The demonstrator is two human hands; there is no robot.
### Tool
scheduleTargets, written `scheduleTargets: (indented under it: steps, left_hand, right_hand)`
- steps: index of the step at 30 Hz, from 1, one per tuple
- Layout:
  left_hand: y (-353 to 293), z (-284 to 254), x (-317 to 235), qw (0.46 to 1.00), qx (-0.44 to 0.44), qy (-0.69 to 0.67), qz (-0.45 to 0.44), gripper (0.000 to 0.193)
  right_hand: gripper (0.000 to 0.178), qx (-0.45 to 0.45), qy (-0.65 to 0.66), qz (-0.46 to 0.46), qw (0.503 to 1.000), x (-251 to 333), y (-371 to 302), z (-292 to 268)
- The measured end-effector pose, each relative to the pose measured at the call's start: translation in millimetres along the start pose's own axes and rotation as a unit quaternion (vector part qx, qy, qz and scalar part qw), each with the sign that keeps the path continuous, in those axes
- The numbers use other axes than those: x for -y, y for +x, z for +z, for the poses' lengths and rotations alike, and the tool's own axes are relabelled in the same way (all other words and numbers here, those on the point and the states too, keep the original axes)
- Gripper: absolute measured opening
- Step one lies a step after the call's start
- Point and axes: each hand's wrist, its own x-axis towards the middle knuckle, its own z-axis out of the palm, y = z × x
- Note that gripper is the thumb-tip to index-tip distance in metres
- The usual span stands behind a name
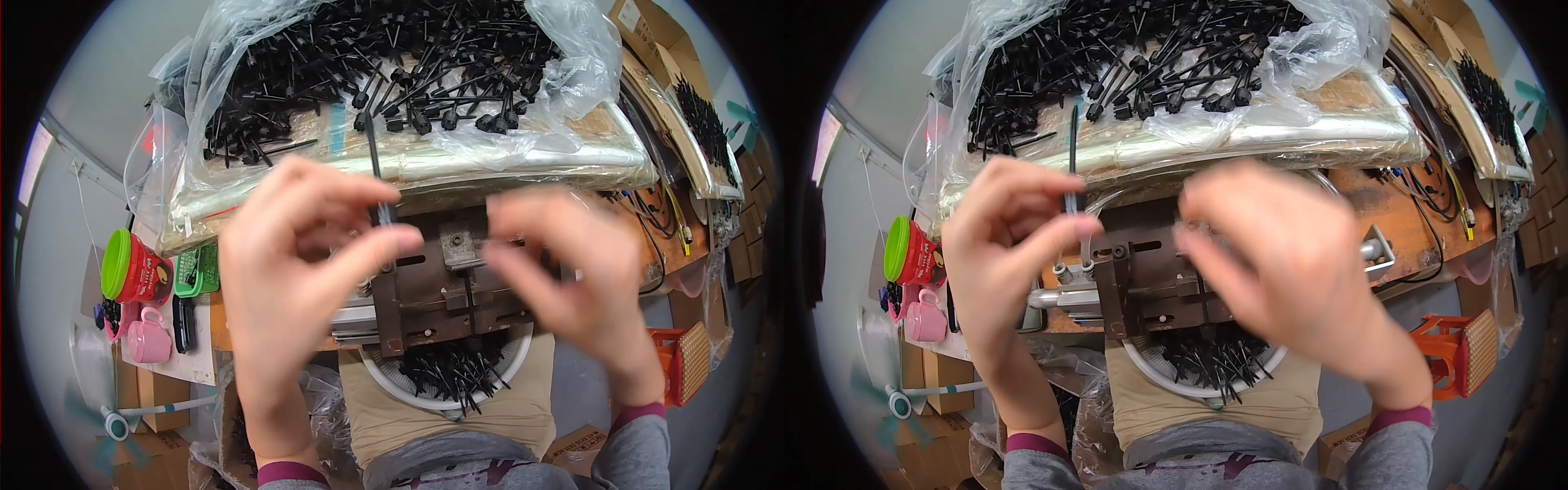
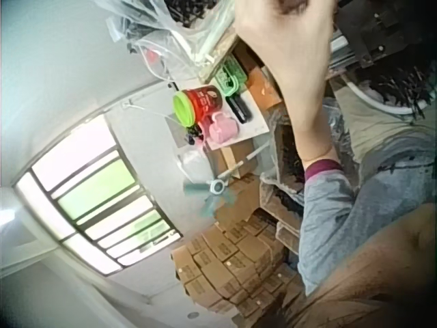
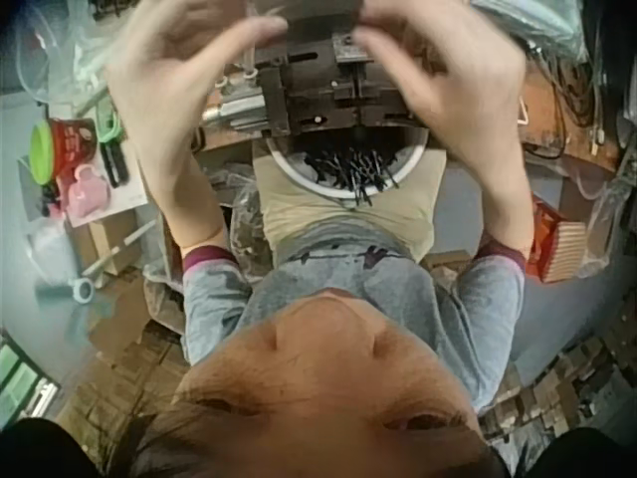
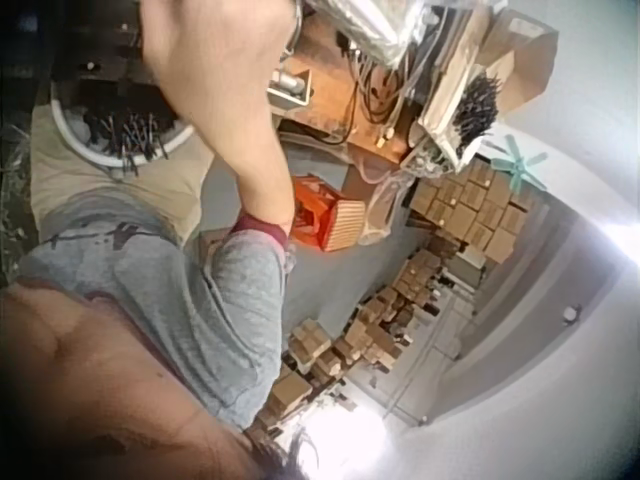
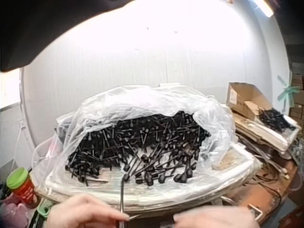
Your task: The recorder is manually assembling plastic components at a workbench, repeatedly inserting small black parts into a pneumatic or manual press/jig and then removing the joined piece.
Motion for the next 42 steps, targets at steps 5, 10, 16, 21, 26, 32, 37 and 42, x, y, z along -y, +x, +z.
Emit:
scheduleTargets:
  steps: [5, 10, 16, 21, 26, 32, 37, 42]
  left_hand:
    - [-54.6, 26.0, -7.9, 0.987, 0.047, 0.102, 0.112, 0.034]
    - [-104.5, 60.7, 2.3, 0.983, 0.115, 0.117, 0.089, 0.028]
    - [-122.7, 88.1, 21.4, 0.964, 0.096, 0.215, 0.125, 0.026]
    - [-120.2, 96.9, 21.9, 0.948, 0.085, 0.269, 0.147, 0.025]
    - [-112.6, 95.9, 22.6, 0.951, 0.101, 0.257, 0.138, 0.025]
    - [-113.4, 95.0, 20.1, 0.946, 0.12, 0.27, 0.13, 0.027]
    - [-101.1, 75.2, 4.4, 0.974, 0.111, 0.168, 0.102, 0.034]
    - [-84.6, 52.7, -2.6, 0.981, -0.069, 0.132, 0.125, 0.052]
  right_hand:
    - [0.027, -0.015, -0.217, -0.18, 0.959, -50.8, 109.1, 8.0]
    - [0.049, 0.294, -0.244, -0.074, 0.921, -55.9, 153.2, 35.4]
    - [0.05, 0.35, -0.163, -0.051, 0.921, -56.7, 159.7, 38.8]
    - [0.031, 0.318, -0.174, -0.076, 0.929, -66.7, 154.3, 38.0]
    - [0.022, 0.177, -0.059, -0.095, 0.978, -74.7, 153.0, 19.6]
    - [0.017, 0.027, 0.211, 0.157, 0.964, -75.6, 153.8, -17.6]
    - [0.025, 0.012, 0.3, 0.171, 0.939, -76.8, 111.7, -37.1]
    - [0.02, 0.08, 0.499, 0.307, 0.806, -26.3, 36.0, -19.9]
